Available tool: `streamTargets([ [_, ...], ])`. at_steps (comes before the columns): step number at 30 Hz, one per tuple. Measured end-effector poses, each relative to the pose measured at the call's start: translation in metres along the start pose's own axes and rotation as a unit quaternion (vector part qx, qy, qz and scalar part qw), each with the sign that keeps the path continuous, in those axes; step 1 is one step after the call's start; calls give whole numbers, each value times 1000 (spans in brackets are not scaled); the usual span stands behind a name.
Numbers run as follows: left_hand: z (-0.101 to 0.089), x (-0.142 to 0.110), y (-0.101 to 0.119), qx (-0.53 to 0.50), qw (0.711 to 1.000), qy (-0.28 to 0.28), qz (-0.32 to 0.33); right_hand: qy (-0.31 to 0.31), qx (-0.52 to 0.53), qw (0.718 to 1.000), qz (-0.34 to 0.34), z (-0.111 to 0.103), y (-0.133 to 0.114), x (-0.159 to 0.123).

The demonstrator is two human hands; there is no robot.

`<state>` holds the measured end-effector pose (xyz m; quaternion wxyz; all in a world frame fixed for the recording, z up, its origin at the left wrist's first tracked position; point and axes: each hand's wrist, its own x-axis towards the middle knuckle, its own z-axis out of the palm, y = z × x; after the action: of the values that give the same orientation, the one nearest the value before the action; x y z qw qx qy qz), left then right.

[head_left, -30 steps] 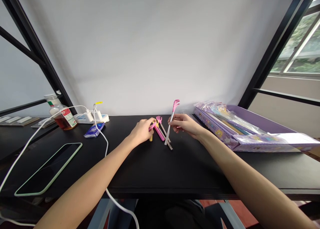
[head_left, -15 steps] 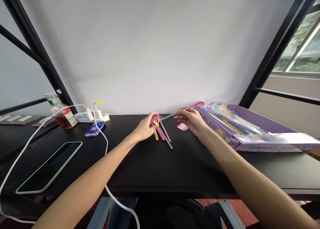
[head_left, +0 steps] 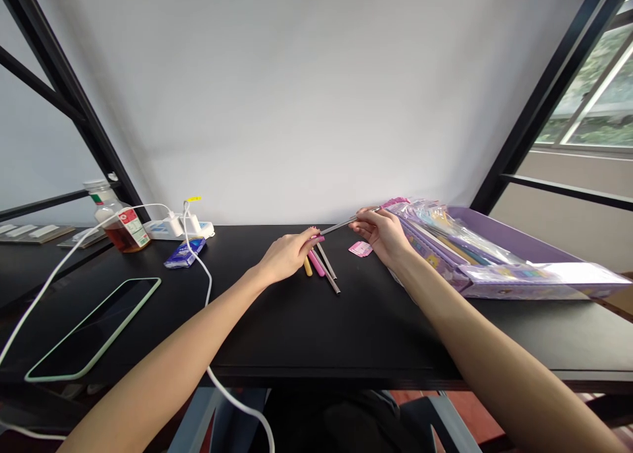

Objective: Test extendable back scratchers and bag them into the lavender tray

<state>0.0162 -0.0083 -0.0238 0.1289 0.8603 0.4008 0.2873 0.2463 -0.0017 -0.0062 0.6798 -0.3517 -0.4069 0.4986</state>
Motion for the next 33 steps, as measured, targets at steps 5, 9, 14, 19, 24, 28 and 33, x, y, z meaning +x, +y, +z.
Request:
streamTargets([
  [5, 2, -1, -2, -26, 1000, -3, 11, -9, -16, 1000, 0, -3, 0, 2],
  [9, 3, -1, -2, -16, 1000, 6, 11, -13, -23, 1000, 7, -4, 3, 3],
  [14, 1, -2, 1, -5, 1000, 15, 21, -34, -24, 999, 3, -4, 4, 2],
  [19, 0, -3, 3, 14, 1000, 12, 11, -42, -28, 999, 1, -3, 5, 1],
  [24, 2, -4, 3, 17, 999, 24, 16, -50, -27, 998, 6, -4, 3, 1],
  [28, 1, -3, 2, 30, 999, 33, 24, -64, -22, 997, 26, -8, 4, 4],
  [33, 1, -3, -2, 69, 995, 33, 58, -143, -47, 986, 71, -10, 12, 3],
])
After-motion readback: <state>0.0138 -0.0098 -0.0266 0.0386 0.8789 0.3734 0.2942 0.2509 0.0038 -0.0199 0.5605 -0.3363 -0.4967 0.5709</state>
